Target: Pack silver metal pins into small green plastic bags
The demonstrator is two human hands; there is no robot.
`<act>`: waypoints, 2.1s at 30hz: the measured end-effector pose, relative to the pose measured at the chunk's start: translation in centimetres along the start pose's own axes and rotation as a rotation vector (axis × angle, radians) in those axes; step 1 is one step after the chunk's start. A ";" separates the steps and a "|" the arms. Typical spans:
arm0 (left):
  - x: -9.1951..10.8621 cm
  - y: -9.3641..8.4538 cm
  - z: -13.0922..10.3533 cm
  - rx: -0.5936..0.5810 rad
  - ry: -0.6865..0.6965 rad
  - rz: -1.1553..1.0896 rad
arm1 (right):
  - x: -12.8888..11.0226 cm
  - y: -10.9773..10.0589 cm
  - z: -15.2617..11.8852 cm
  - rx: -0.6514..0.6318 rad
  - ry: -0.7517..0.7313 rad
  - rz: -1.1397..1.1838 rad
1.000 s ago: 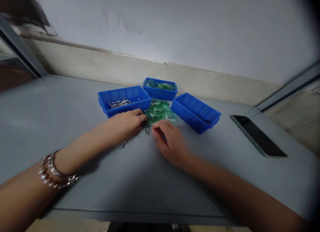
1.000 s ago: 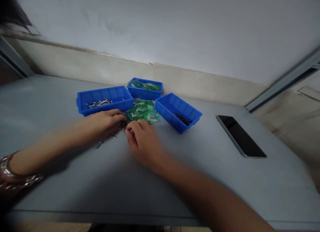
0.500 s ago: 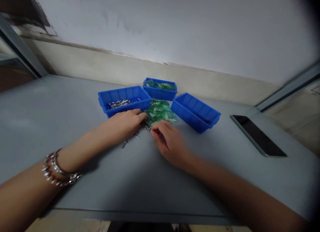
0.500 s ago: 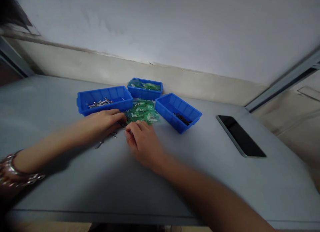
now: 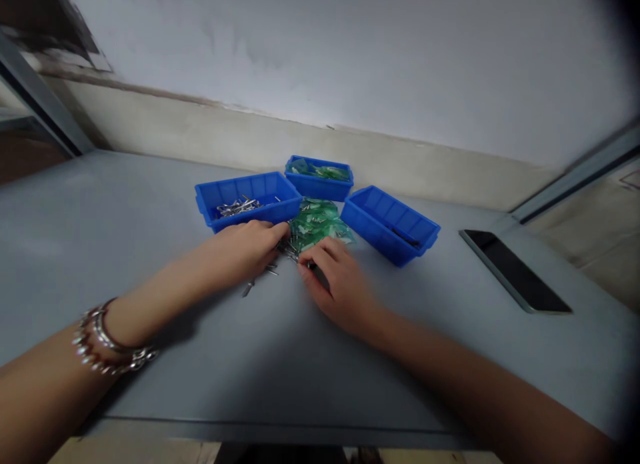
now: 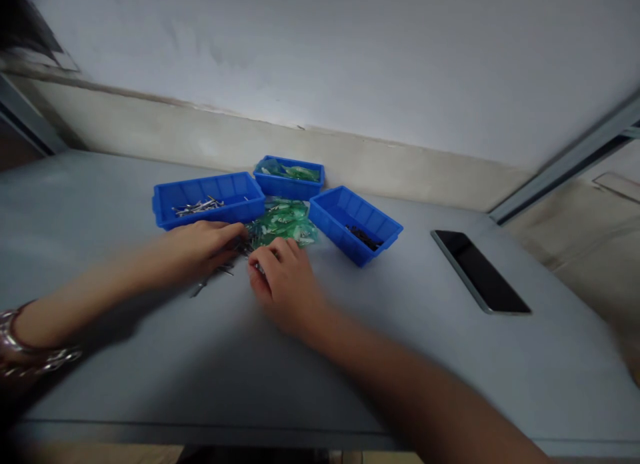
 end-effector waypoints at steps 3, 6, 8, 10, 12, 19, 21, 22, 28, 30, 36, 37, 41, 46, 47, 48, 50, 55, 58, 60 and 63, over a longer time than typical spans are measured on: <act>0.1 -0.2 0.0 0.010 -0.010 0.037 | -0.4 0.3 -0.1 -0.021 -0.018 -0.081; 0.0 -0.5 -0.1 0.022 -0.035 0.075 | -0.7 0.5 -0.1 -0.042 -0.031 -0.154; -0.1 -0.6 -0.1 0.016 -0.053 0.091 | -0.8 0.7 -0.1 -0.056 -0.033 -0.203; -0.1 -0.7 -0.2 0.005 -0.069 0.090 | -0.6 0.8 0.0 -0.074 -0.023 -0.256; -0.1 -0.8 -0.3 -0.004 -0.078 0.078 | -0.2 0.8 0.1 -0.089 0.002 -0.302; -1.6 -0.3 -0.3 -0.008 -0.207 0.060 | 0.7 0.9 0.1 -0.122 0.062 -0.351; -2.3 -0.1 -0.2 0.009 -0.236 0.035 | 0.8 0.8 0.0 -0.114 0.074 -0.377; -2.4 0.0 -0.1 0.017 -0.237 0.019 | 0.8 0.8 -0.1 -0.111 0.078 -0.397; -2.4 -0.6 0.0 0.069 -0.219 -0.022 | 0.6 0.7 -0.2 -0.087 0.055 -0.489; -2.3 -1.0 0.0 0.099 -0.212 -0.020 | 0.6 0.6 -0.2 -0.067 0.041 -0.507; -1.5 -2.4 0.2 0.233 -0.128 -0.080 | 0.4 0.3 -0.2 0.003 0.000 -0.544; -1.3 -2.9 0.1 0.275 -0.106 -0.104 | 0.3 0.2 -0.2 0.023 -0.004 -0.554; 0.5 -4.7 -0.3 0.408 0.041 -0.220 | 0.5 -0.2 -0.2 0.080 0.019 -0.558; 2.5 -4.9 -0.7 0.382 0.218 -0.285 | 0.9 -0.2 -0.1 0.062 0.068 -0.560; 2.7 -4.7 -0.7 0.368 0.233 -0.287 | 0.9 -0.3 -0.1 0.062 0.068 -0.566; 2.8 -4.6 -0.7 0.357 0.241 -0.284 | 0.8 -0.4 0.0 0.063 0.066 -0.568; 3.1 -4.4 -0.7 0.334 0.255 -0.283 | 0.6 -0.5 0.1 0.073 0.053 -0.552; 4.0 -4.2 -0.8 0.261 0.307 -0.331 | 0.9 -1.0 0.3 0.114 0.087 -0.424; 4.0 -3.9 -0.7 0.229 0.291 -0.320 | 1.6 -1.3 0.3 0.132 0.150 -0.319; 3.9 -3.5 -0.6 0.195 0.274 -0.292 | 1.8 -1.2 0.3 0.121 0.155 -0.290; 3.8 -3.0 -0.6 0.154 0.268 -0.271 | 1.7 -1.0 0.4 0.093 0.141 -0.307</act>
Point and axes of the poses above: each hand's wrist, its own z-axis towards the middle knuckle, its own y-axis out of the palm, x = y × z, the point moved 10 cm from there along z, towards the middle knuckle, and after that the axes turned 4 degrees about x, right-handed, at the moved point
